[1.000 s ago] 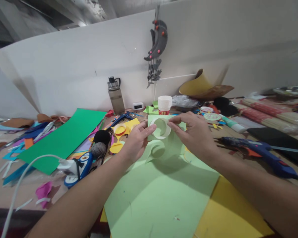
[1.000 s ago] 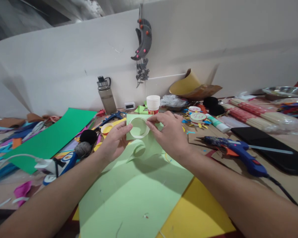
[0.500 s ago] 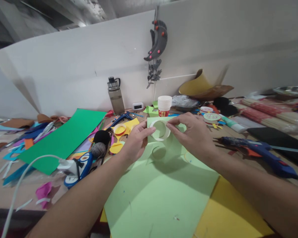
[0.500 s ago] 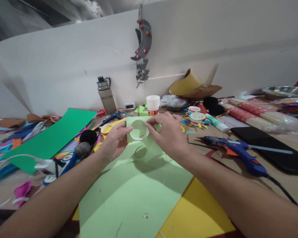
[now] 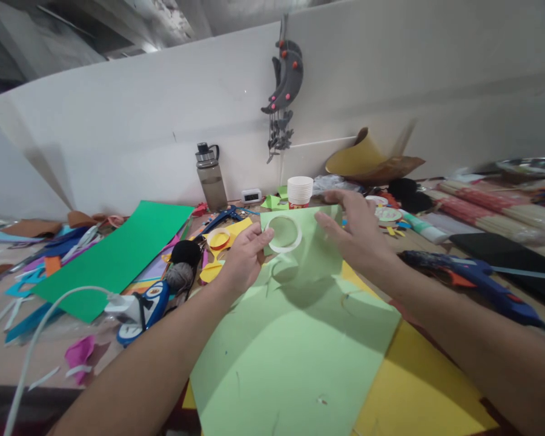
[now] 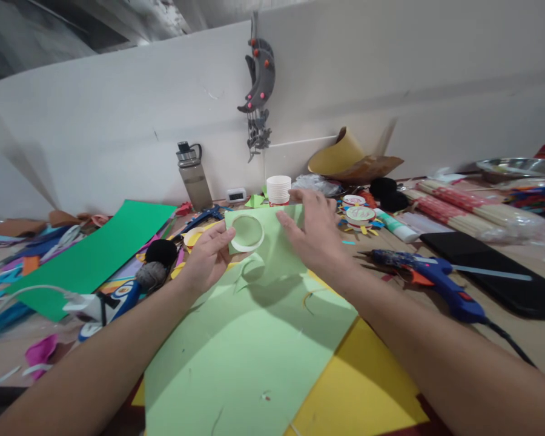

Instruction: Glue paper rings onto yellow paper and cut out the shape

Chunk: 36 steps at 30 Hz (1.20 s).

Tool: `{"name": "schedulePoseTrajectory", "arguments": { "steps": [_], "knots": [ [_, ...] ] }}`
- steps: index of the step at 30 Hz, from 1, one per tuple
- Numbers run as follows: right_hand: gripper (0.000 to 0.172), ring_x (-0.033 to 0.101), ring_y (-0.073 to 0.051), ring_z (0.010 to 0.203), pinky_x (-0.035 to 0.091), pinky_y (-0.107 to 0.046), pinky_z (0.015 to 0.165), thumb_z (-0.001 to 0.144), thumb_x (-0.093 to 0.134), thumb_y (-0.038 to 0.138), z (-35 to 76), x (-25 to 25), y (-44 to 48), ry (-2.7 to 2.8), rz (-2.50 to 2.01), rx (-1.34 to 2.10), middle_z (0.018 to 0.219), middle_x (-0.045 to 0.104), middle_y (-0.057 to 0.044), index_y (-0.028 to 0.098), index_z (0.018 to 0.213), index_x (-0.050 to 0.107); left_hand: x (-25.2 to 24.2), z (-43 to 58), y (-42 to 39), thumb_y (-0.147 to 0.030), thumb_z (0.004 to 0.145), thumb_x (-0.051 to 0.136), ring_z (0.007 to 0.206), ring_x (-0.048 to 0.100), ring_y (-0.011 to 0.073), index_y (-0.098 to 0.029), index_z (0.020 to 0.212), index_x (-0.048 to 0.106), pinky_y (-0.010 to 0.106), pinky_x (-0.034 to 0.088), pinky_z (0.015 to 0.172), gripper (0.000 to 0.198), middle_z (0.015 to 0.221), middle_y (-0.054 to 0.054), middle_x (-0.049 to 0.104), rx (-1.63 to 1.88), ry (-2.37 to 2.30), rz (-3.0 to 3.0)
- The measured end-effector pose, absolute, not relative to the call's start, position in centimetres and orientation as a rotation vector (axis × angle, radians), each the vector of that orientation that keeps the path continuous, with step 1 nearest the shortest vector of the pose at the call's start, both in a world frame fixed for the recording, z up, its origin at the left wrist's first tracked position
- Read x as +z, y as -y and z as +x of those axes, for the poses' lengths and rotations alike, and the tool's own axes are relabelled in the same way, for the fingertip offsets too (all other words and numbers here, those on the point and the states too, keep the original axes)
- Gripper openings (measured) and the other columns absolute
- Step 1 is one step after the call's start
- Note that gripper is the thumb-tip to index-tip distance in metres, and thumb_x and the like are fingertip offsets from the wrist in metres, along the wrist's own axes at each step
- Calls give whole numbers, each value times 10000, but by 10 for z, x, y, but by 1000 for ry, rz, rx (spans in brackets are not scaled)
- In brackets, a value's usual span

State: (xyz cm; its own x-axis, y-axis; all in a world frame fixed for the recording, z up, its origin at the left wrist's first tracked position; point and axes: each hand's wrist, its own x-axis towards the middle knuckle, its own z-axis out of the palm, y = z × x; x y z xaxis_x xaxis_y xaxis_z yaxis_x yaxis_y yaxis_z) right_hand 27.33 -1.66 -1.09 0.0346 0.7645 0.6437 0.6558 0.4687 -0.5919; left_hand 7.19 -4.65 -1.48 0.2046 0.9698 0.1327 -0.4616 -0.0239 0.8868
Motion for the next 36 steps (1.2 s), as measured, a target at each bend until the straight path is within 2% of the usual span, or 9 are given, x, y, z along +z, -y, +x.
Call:
{"name": "schedulePoseTrajectory", "arguments": {
  "steps": [4,6,8,13,17,23,27,30,36],
  "knots": [
    [319,692,-268,822,565,-415,624,822,629,370,272,-15,7,1445,-1102,816,980,714,-83,275,1110,530,-11,69,46,-278,768,742,831,678,175,-176,966,612,374,589,753,257,984,22,698,1373,-660,919],
    [304,697,-249,660,548,-360,485,764,703,328,271,-16,5,1342,-1087,997,832,725,-55,268,1021,553,-10,67,45,-283,784,724,856,685,205,-184,997,609,418,601,728,261,1027,31,698,1384,-675,873],
    [278,686,-241,583,530,-339,431,717,736,273,271,-16,3,1324,-1130,1042,750,722,-42,249,950,587,-10,66,44,-292,794,714,855,690,219,-188,1022,617,443,606,721,269,1029,40,704,1371,-677,852],
    [203,691,-233,581,550,-354,462,728,688,221,275,-15,3,1365,-1184,1022,744,739,-35,242,919,623,-12,63,41,-337,839,657,933,684,252,-161,1073,655,528,581,834,292,1060,88,715,1308,-656,851],
    [225,690,-224,566,537,-332,431,717,691,212,276,-14,4,1450,-1168,968,804,759,-37,251,935,648,-9,61,38,-351,865,622,874,698,251,-154,1064,683,556,589,794,287,1030,98,727,1288,-794,834],
    [265,711,-249,601,557,-352,446,707,704,227,277,-12,3,1422,-1206,969,783,758,-31,251,964,643,-6,62,37,-316,879,620,797,708,212,-139,1028,689,510,606,774,241,934,102,745,1276,-865,815],
    [284,720,-258,636,558,-353,463,713,701,242,279,-12,1,1437,-1255,958,794,761,-36,251,990,638,-9,59,34,-341,869,633,822,720,240,-134,1055,678,513,608,765,283,943,113,739,1247,-821,806],
    [263,700,-251,573,522,-335,412,708,701,238,279,-9,2,1498,-1302,909,744,753,-31,251,965,645,-12,56,31,-377,864,634,849,722,249,-132,1030,678,502,608,777,299,967,115,736,1239,-801,783],
    [229,685,-243,537,507,-337,395,716,684,216,276,-2,7,1498,-1323,931,737,751,-26,258,937,641,-14,55,28,-288,865,629,715,703,184,-113,984,691,421,619,746,220,874,106,742,1232,-822,846]
  ]
}}
